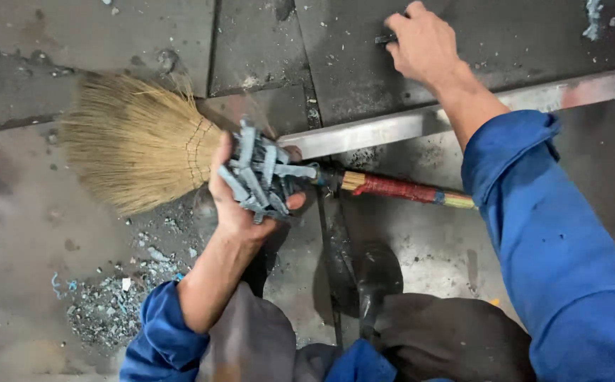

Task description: Sweep metal scraps into a pile and collect them by hand.

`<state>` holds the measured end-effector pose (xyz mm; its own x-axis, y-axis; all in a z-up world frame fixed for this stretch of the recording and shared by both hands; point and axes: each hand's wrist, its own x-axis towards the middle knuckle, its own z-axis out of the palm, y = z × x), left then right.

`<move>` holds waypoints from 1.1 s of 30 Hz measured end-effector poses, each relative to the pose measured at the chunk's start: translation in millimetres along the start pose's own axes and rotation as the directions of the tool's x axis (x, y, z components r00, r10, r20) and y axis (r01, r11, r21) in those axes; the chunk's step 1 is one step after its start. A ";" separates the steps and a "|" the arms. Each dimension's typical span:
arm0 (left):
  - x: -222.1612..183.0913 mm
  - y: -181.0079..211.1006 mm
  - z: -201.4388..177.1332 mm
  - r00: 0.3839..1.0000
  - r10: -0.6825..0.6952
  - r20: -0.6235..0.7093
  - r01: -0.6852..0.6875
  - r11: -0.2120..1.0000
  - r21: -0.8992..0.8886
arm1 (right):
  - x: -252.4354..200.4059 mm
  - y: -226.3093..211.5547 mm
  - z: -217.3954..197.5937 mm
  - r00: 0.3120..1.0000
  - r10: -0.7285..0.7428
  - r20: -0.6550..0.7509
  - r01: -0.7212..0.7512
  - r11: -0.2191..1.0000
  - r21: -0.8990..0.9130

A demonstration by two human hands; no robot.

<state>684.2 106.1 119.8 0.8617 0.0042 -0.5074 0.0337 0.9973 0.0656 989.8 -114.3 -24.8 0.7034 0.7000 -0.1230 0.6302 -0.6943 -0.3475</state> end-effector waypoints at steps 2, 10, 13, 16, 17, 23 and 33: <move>14.0 8.5 -17.3 0.989 -0.054 -0.136 0.063 0.996 0.064 | 14.9 -4.3 6.9 0.995 -0.041 0.095 0.054 0.989 -0.136; 56.1 87.9 -49.9 0.987 -0.097 -0.132 0.091 0.995 -0.047 | 114.0 -78.7 -1.4 0.994 0.079 -0.069 -0.064 0.978 0.196; 80.2 122.9 -41.2 0.988 -0.097 -0.117 0.090 0.994 -0.061 | 182.5 -114.2 10.2 0.974 0.120 -0.191 -0.042 0.927 0.372; 94.3 156.1 -48.8 0.990 -0.092 -0.104 0.084 0.993 -0.078 | 252.6 -147.6 36.2 0.934 0.175 -0.312 -0.018 0.894 0.447; 97.1 165.1 -54.7 0.992 -0.089 -0.084 0.080 0.992 -0.102 | 273.4 -158.1 45.1 0.910 0.212 -0.357 -0.025 0.886 0.463; 89.5 204.0 -75.0 0.979 -0.035 -0.202 0.017 0.996 -0.087 | 323.5 -185.2 95.2 0.866 0.367 -0.339 -0.316 0.928 0.197; 71.4 209.0 -103.6 0.882 0.056 -0.469 -0.070 0.997 -0.013 | 254.8 7.4 12.7 0.897 0.427 -0.116 -0.342 0.834 0.433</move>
